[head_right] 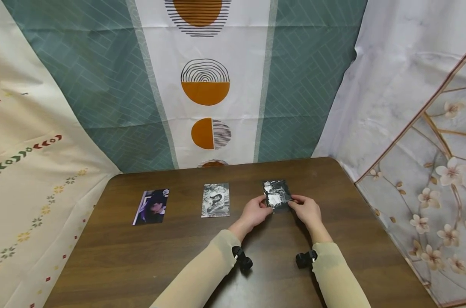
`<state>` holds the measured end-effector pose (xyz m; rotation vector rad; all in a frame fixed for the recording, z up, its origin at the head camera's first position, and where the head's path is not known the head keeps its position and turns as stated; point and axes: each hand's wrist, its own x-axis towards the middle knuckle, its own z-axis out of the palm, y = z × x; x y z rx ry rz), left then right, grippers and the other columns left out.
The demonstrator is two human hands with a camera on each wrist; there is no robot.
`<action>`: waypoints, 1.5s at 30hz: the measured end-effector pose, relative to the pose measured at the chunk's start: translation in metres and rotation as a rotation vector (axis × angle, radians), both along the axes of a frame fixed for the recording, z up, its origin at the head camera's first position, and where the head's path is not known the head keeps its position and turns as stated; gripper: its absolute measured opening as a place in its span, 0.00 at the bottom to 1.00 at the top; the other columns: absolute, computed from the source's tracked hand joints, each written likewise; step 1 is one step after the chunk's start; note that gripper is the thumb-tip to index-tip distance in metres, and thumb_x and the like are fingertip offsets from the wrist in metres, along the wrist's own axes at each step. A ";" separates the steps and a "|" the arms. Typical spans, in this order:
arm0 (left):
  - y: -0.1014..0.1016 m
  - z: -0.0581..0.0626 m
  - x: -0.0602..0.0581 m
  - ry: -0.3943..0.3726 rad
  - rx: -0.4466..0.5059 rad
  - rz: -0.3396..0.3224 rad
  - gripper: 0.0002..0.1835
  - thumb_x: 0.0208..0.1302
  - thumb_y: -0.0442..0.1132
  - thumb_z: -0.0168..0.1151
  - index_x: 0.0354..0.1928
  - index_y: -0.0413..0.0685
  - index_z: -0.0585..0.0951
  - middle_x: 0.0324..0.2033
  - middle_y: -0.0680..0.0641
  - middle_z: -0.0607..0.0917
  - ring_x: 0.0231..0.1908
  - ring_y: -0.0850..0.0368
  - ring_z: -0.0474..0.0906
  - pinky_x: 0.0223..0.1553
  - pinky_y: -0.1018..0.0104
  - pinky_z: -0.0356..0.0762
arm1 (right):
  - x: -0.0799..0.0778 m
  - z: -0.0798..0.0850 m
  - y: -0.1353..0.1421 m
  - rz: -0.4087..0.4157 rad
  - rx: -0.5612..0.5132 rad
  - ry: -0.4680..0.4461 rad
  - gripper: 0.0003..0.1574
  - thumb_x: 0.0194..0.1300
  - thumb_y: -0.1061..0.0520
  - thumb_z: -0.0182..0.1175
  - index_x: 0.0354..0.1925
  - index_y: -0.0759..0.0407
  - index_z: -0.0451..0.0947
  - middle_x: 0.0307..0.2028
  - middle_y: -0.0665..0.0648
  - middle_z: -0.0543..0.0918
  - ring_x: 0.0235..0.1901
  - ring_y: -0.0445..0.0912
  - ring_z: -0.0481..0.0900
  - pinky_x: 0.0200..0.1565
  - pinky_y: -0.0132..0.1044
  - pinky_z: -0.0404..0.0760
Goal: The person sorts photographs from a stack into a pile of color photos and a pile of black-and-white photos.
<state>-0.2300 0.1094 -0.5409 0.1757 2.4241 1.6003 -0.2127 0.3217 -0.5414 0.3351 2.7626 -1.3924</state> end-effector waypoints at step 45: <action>-0.194 0.001 0.009 0.070 0.155 0.111 0.24 0.72 0.34 0.66 0.67 0.33 0.80 0.26 0.52 0.78 0.19 0.61 0.71 0.25 0.68 0.70 | -0.014 0.003 -0.156 0.229 -0.006 0.113 0.22 0.73 0.55 0.68 0.60 0.61 0.87 0.47 0.59 0.88 0.44 0.52 0.84 0.43 0.45 0.81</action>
